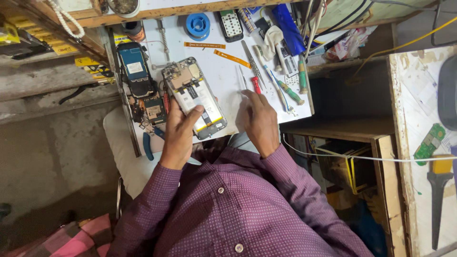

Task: The person disassembles a smartphone at a cluttered repair workbench. They use a red screwdriver to remove screws from the phone's back panel, pry at the battery and internal components, lift the phone to reposition it, and continue unscrewing and working on the internals with the screwdriver and a small tool.

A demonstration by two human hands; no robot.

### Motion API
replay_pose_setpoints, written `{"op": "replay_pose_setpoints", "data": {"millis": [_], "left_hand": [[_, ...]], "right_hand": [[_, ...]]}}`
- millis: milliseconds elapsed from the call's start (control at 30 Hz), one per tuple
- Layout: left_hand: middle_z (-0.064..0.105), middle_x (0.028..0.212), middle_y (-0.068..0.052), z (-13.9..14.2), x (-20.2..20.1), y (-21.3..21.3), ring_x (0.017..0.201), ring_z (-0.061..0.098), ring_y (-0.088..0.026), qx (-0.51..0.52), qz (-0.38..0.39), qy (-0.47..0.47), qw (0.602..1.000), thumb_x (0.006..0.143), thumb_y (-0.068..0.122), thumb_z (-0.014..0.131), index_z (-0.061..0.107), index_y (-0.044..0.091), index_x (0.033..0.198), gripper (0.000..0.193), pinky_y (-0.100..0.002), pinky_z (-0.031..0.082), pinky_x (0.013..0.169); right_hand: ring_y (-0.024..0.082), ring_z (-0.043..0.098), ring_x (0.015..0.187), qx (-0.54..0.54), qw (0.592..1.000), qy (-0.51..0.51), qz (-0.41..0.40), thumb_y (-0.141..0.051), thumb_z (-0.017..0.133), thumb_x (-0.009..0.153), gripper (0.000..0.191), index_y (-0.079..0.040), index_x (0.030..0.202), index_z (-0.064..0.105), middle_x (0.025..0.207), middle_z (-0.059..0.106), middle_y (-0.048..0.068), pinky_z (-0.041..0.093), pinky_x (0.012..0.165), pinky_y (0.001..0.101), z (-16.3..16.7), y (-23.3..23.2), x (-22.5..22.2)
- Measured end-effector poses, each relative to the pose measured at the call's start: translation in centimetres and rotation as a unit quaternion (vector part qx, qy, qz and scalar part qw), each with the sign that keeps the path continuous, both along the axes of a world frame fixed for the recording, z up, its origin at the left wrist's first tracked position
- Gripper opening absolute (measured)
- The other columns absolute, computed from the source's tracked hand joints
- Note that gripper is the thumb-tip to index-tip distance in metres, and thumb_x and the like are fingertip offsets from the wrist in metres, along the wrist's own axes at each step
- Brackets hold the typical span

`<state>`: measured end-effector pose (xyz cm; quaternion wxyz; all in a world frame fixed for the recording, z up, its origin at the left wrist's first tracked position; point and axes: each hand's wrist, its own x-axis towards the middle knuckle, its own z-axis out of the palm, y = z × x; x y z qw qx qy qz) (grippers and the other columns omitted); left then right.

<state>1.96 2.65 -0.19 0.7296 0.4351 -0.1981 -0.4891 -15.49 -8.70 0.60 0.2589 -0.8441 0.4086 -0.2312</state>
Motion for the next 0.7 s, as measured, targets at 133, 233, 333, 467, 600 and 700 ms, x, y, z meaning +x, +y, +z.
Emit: {"op": "replay_pose_setpoints", "data": {"millis": [133, 233, 333, 467, 600, 700], "left_hand": [[0.065, 0.132, -0.014, -1.5, -0.9, -0.1, 0.12, 0.066, -0.019, 0.032, -0.014, -0.006, 0.999, 0.102, 0.006, 0.062, 0.045, 0.001, 0.14, 0.043, -0.035, 0.053, 0.106], [0.063, 0.131, -0.012, -2.4, -1.8, -0.2, 0.12, 0.063, -0.017, 0.04, -0.032, -0.007, 0.999, 0.1, 0.003, 0.064, 0.045, 0.001, 0.14, 0.045, -0.035, 0.052, 0.106], [0.062, 0.131, -0.011, -2.7, -2.4, -0.4, 0.12, 0.062, -0.017, 0.053, -0.052, -0.014, 0.997, 0.097, 0.002, 0.064, 0.043, 0.002, 0.141, 0.049, -0.033, 0.052, 0.104], [0.061, 0.135, -0.012, -2.6, -2.9, -1.0, 0.123, 0.062, -0.018, 0.056, -0.063, -0.035, 0.996, 0.098, 0.001, 0.062, 0.04, 0.001, 0.144, 0.051, -0.032, 0.052, 0.105], [0.06, 0.132, -0.014, -2.4, -3.3, -1.7, 0.114, 0.067, -0.021, 0.077, -0.079, -0.001, 0.994, 0.098, 0.004, 0.057, 0.035, 0.004, 0.144, 0.052, -0.039, 0.065, 0.082], [0.06, 0.131, -0.014, -2.1, -3.3, -1.9, 0.111, 0.07, -0.026, 0.122, -0.088, 0.014, 0.989, 0.099, 0.005, 0.056, 0.033, 0.004, 0.14, 0.048, -0.041, 0.064, 0.072]], "right_hand": [[0.04, 0.066, 0.077, -0.042, 0.996, 0.082, 0.0, -0.003, 0.067, 0.089, 0.034, -0.008, 0.123, 0.065, 0.107, 0.064, 0.02, 0.053, 0.067, 0.0493, 0.4, -0.8, 0.7], [0.04, 0.066, 0.087, -0.06, 0.995, 0.075, -0.009, -0.002, 0.066, 0.087, 0.04, -0.01, 0.126, 0.065, 0.109, 0.064, 0.019, 0.054, 0.072, 0.0484, 1.3, -0.7, -0.4], [0.041, 0.064, 0.088, -0.046, 0.991, 0.116, -0.053, -0.006, 0.068, 0.091, 0.038, -0.01, 0.128, 0.063, 0.106, 0.06, 0.023, 0.052, 0.072, 0.0499, 1.8, -0.8, -1.6], [0.046, 0.062, 0.094, -0.048, 0.99, 0.133, -0.014, -0.001, 0.064, 0.089, 0.049, -0.007, 0.137, 0.057, 0.11, 0.061, 0.024, 0.051, 0.077, 0.0513, 1.3, -1.3, -3.1], [0.04, 0.064, 0.095, -0.016, 0.995, 0.099, 0.006, 0.003, 0.06, 0.09, 0.052, -0.006, 0.142, 0.056, 0.107, 0.064, 0.02, 0.052, 0.08, 0.0491, 0.4, -2.4, -4.0], [0.024, 0.06, 0.091, 0.148, 0.988, -0.041, 0.001, 0.001, 0.062, 0.095, 0.051, -0.007, 0.145, 0.056, 0.102, 0.061, 0.01, 0.053, 0.08, 0.0365, 0.3, -3.1, -5.1]]}}
